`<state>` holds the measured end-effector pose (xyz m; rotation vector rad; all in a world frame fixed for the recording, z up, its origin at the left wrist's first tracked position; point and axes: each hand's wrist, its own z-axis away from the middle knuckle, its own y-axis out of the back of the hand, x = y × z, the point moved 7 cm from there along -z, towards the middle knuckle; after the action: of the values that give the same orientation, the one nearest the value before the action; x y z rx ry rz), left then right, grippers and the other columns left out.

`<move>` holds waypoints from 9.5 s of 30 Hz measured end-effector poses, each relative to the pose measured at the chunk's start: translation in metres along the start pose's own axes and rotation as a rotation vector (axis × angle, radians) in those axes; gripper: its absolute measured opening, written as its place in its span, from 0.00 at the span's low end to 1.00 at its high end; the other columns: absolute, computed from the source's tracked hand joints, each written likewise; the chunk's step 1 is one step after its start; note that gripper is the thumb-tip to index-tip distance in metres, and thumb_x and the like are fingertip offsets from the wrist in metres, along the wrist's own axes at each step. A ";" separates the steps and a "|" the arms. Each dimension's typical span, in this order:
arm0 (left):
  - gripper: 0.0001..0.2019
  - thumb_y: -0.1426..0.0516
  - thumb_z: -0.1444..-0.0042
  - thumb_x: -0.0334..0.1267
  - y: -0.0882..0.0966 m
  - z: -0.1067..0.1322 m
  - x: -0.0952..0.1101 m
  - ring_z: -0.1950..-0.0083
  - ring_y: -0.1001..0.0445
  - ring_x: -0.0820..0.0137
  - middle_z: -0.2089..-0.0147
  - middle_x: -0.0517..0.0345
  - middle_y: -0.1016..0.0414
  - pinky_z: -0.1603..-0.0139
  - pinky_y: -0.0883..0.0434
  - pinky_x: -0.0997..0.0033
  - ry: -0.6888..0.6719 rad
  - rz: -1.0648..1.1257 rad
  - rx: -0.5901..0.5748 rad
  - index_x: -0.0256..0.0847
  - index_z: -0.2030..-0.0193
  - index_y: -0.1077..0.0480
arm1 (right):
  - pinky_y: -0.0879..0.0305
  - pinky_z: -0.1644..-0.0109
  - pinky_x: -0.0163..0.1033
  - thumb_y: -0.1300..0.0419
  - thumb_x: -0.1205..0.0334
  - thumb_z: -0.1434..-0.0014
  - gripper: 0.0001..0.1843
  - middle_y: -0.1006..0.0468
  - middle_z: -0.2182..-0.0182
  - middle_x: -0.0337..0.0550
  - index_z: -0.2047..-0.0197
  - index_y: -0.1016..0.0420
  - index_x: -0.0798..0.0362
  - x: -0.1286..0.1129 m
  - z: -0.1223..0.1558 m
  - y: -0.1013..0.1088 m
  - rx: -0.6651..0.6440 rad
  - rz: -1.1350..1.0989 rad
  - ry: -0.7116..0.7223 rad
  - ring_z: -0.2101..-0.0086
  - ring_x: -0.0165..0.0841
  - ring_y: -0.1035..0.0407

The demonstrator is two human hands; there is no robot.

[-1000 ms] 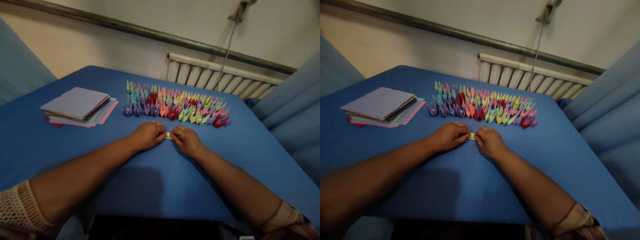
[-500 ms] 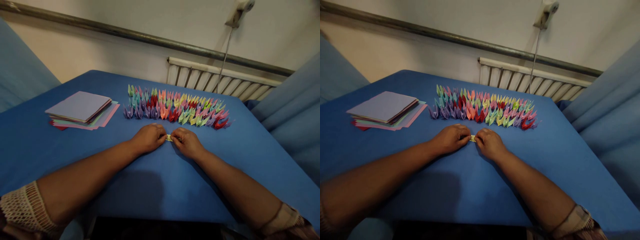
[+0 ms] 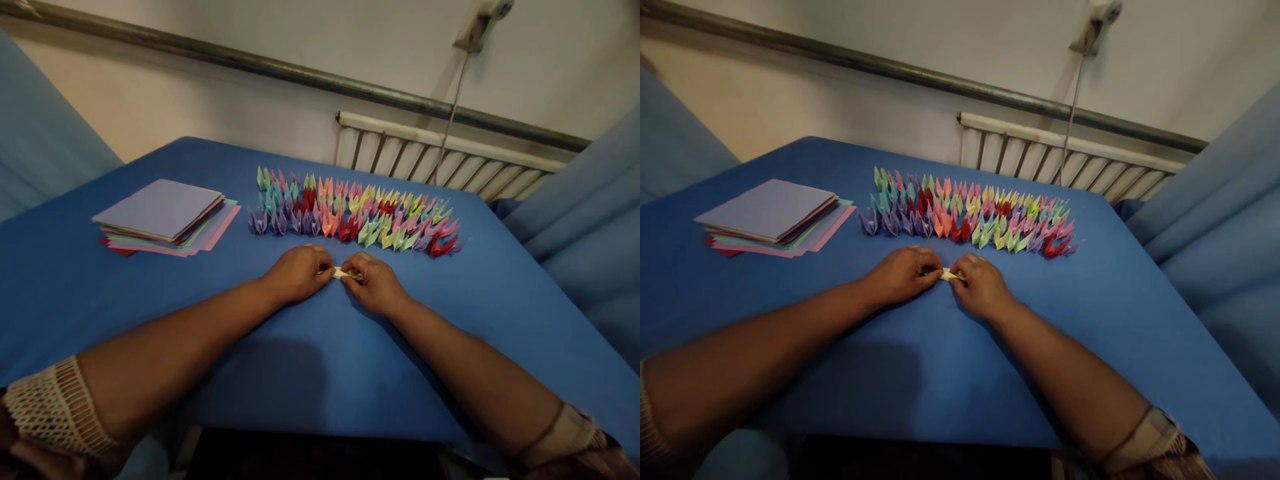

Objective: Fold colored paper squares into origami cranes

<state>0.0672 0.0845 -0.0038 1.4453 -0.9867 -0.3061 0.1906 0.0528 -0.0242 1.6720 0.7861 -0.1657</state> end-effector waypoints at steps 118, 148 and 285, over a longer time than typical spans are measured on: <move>0.07 0.45 0.41 0.39 -0.009 -0.008 -0.003 0.62 0.31 0.66 0.66 0.57 0.27 0.59 0.36 0.68 0.003 0.006 -0.066 0.40 0.66 0.28 | 0.43 0.53 0.41 0.41 0.62 0.39 0.03 0.27 0.63 0.43 0.63 0.28 0.52 -0.001 -0.006 -0.002 -0.083 0.123 -0.095 0.58 0.36 0.34; 0.12 0.38 0.50 0.45 0.008 0.007 -0.010 0.73 0.34 0.74 0.74 0.63 0.30 0.71 0.38 0.75 0.281 0.650 0.087 0.37 0.71 0.30 | 0.36 0.54 0.43 0.39 0.61 0.42 0.09 0.24 0.64 0.44 0.58 0.31 0.51 -0.010 0.002 0.026 0.297 -0.279 -0.038 0.62 0.36 0.30; 0.15 0.36 0.47 0.44 -0.031 0.025 0.022 0.66 0.19 0.66 0.65 0.48 0.19 0.72 0.25 0.78 0.454 1.481 -0.349 0.33 0.63 0.29 | 0.33 0.69 0.33 0.34 0.52 0.46 0.13 0.26 0.76 0.36 0.68 0.26 0.53 -0.012 0.004 0.024 0.060 -1.034 -0.114 0.75 0.26 0.32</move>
<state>0.0742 0.0461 -0.0283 0.1869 -1.2664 0.8556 0.1967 0.0429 0.0000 1.1481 1.4996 -0.9925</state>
